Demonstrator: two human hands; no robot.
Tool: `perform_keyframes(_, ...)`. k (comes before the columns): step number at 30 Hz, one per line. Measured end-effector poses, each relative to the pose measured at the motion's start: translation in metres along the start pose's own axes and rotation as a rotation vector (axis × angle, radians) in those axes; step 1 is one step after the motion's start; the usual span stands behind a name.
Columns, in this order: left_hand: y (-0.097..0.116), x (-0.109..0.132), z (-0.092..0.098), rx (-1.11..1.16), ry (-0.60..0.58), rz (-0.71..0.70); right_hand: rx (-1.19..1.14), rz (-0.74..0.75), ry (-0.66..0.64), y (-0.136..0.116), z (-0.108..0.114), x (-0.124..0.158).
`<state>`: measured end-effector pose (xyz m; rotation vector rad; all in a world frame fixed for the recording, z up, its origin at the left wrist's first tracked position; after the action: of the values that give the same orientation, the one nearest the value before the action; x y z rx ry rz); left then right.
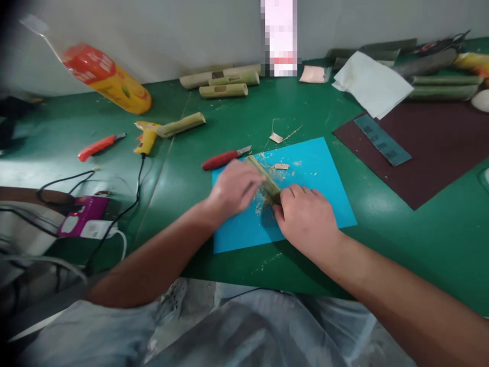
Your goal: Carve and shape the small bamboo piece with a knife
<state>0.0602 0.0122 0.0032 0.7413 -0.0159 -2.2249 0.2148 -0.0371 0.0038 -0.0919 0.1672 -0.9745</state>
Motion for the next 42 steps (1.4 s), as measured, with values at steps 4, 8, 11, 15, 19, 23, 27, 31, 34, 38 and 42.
perform_keyframes(4,0.003,0.002,-0.002,0.019,-0.023,0.005,0.004,0.002,-0.001,-0.001,0.0,0.0)
perform_keyframes(8,0.006,0.004,0.0,0.034,-0.012,0.031,0.001,-0.004,0.025,0.0,0.001,0.002)
perform_keyframes(11,0.005,0.003,0.002,0.041,-0.008,0.058,0.001,-0.007,0.024,0.0,0.001,0.002)
perform_keyframes(15,0.004,0.003,0.001,0.02,-0.035,0.053,-0.007,-0.016,0.024,0.001,0.001,0.002)
perform_keyframes(19,0.006,0.001,0.0,0.034,-0.032,0.032,-0.009,-0.027,0.031,0.003,0.001,0.002)
perform_keyframes(23,0.005,0.001,0.002,0.021,0.014,0.039,-0.018,-0.025,0.032,0.003,0.0,0.003)
perform_keyframes(27,-0.001,0.001,0.001,0.031,-0.024,0.059,-0.023,-0.036,0.033,0.003,0.0,0.003)
perform_keyframes(31,-0.009,0.0,0.007,0.035,0.057,0.099,-0.013,-0.034,0.042,0.002,0.001,0.003)
perform_keyframes(34,-0.009,0.0,0.003,0.045,-0.016,0.089,0.006,-0.016,0.037,0.001,0.001,0.003)
perform_keyframes(38,-0.016,0.001,0.003,0.053,0.006,0.151,0.014,-0.015,0.048,0.001,0.001,0.004)
perform_keyframes(42,-0.02,-0.001,0.003,0.032,0.004,0.148,0.02,-0.01,0.044,0.001,0.001,0.004)
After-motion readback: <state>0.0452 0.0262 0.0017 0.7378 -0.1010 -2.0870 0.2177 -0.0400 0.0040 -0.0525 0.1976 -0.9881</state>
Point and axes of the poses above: each hand's wrist, its own x-axis away from the middle knuckle, its own z-axis out of the back of the hand, y = z × x, the point moved 6 cm from there along -x, towards the middle knuckle, and after that the axes turned 14 degrees about z, right-handed, at the moved point
